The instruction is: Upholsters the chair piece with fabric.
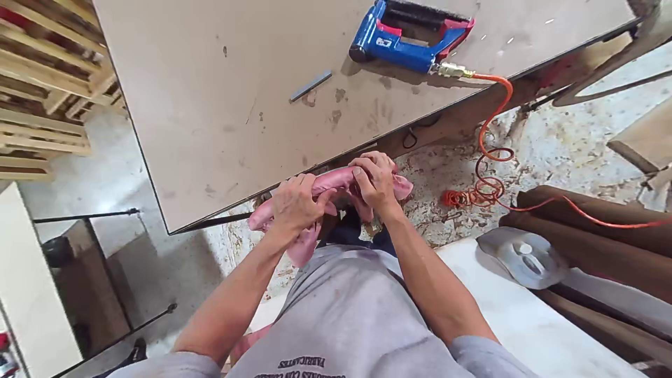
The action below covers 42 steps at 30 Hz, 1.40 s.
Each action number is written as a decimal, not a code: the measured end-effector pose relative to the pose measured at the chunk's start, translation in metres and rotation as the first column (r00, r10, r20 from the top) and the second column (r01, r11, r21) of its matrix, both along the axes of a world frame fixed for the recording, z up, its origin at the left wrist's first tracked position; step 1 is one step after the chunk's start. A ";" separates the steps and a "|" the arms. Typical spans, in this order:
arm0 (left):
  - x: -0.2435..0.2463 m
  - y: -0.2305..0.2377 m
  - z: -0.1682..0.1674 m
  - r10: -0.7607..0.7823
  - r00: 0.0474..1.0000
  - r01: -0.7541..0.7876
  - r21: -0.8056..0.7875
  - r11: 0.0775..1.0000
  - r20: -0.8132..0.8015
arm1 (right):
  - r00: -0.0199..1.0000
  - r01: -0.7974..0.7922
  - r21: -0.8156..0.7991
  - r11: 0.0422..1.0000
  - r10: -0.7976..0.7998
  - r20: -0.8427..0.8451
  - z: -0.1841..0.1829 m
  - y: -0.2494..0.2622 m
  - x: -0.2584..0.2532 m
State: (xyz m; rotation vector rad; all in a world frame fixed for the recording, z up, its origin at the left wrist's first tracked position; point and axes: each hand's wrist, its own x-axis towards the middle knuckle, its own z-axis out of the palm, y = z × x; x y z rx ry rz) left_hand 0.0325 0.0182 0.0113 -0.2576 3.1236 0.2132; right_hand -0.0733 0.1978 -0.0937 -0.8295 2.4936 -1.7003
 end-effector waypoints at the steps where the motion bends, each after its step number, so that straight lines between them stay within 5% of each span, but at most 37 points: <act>1: -0.002 0.000 0.003 0.002 0.999 -0.003 0.015 1.000 0.036 | 1.000 0.000 0.001 1.000 0.000 0.002 0.000 -0.001 -0.001; 6: -0.022 0.003 0.025 0.017 0.939 -0.046 0.075 0.996 0.344 | 0.999 -0.016 -0.004 1.000 0.017 0.045 0.005 0.000 -0.007; 13: -0.027 0.018 0.035 0.044 0.873 -0.106 0.102 0.989 0.485 | 0.997 0.008 0.063 0.998 -0.013 0.081 0.012 0.006 -0.002; 17: -0.037 0.019 0.035 0.059 0.850 -0.136 0.110 0.985 0.523 | 0.973 -0.214 0.298 0.930 0.175 0.153 0.052 0.004 -0.032; 21: -0.047 -0.003 0.027 0.041 0.900 -0.110 0.134 0.985 0.435 | 0.894 -0.446 0.298 0.844 0.434 0.108 0.049 0.000 -0.032; 25: -0.044 -0.014 0.021 -0.023 0.921 -0.048 0.171 0.984 0.389 | 0.905 -0.424 0.209 0.881 0.421 0.065 0.031 -0.004 -0.023; 31: -0.046 0.001 0.022 -0.023 0.932 -0.022 0.121 0.992 0.363 | 0.965 -0.263 0.289 0.920 0.250 0.083 0.047 -0.018 -0.021; 37: -0.054 -0.008 0.031 -0.132 0.865 -0.027 0.308 0.951 0.485 | 0.914 -0.187 0.269 0.945 0.268 -0.304 0.028 -0.009 -0.025; 42: -0.062 -0.001 0.031 0.051 0.868 -0.200 0.255 0.946 0.494 | 0.894 -0.192 0.298 0.935 0.292 -0.341 0.025 -0.010 -0.029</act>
